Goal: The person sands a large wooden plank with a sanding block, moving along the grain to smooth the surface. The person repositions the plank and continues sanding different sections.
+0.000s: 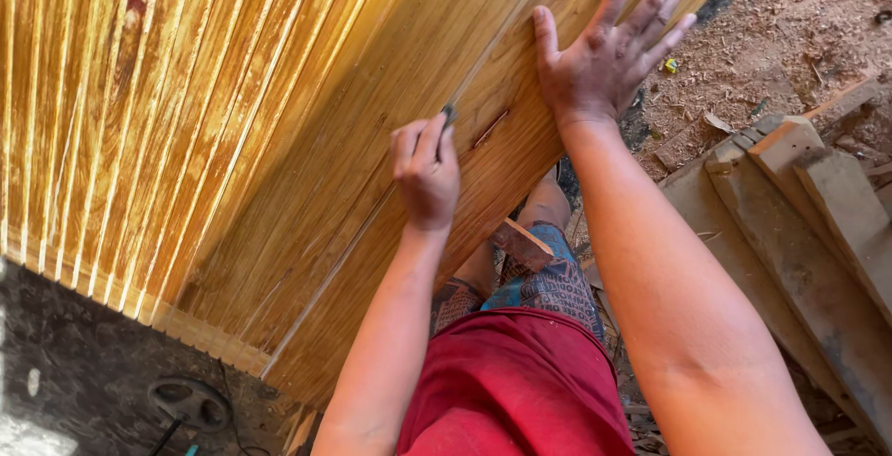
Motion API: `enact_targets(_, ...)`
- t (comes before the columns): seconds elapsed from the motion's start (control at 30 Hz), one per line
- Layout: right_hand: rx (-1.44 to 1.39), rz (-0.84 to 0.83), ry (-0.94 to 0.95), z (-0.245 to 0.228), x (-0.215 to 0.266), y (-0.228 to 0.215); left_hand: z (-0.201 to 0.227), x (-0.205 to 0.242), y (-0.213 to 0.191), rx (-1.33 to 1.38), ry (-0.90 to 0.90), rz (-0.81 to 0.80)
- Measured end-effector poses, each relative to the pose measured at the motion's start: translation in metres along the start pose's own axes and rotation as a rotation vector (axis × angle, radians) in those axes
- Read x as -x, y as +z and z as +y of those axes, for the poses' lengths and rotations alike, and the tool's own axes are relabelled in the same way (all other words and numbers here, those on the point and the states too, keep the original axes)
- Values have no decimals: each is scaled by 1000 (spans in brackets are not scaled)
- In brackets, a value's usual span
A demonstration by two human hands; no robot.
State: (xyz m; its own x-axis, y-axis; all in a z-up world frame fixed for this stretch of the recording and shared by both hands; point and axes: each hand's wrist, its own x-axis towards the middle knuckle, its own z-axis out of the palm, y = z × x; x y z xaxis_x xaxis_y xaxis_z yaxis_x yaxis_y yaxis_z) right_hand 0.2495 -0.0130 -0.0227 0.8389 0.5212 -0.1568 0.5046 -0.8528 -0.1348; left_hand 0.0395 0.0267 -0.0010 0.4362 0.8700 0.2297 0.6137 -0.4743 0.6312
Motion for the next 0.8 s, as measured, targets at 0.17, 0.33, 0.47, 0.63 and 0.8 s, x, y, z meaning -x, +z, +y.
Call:
enact_targets(0.17, -13, 40, -17, 0, 0, 6, -3, -6, 3, 1, 19, -44)
enact_targets(0.33, -57, 80, -28, 8, 4, 10, 4, -8, 18, 8, 50, -14)
enact_targets(0.47, -64, 141, -76, 3, 0, 10, 3, -8, 3, -10, 7, 17)
enact_targets(0.63, -62, 116, -58, 4, 5, 10, 10, -30, 48, 6, 55, 26)
enact_targets(0.8, -79, 111, -67, 5, 4, 7, 13, -28, 45, -17, 62, 8)
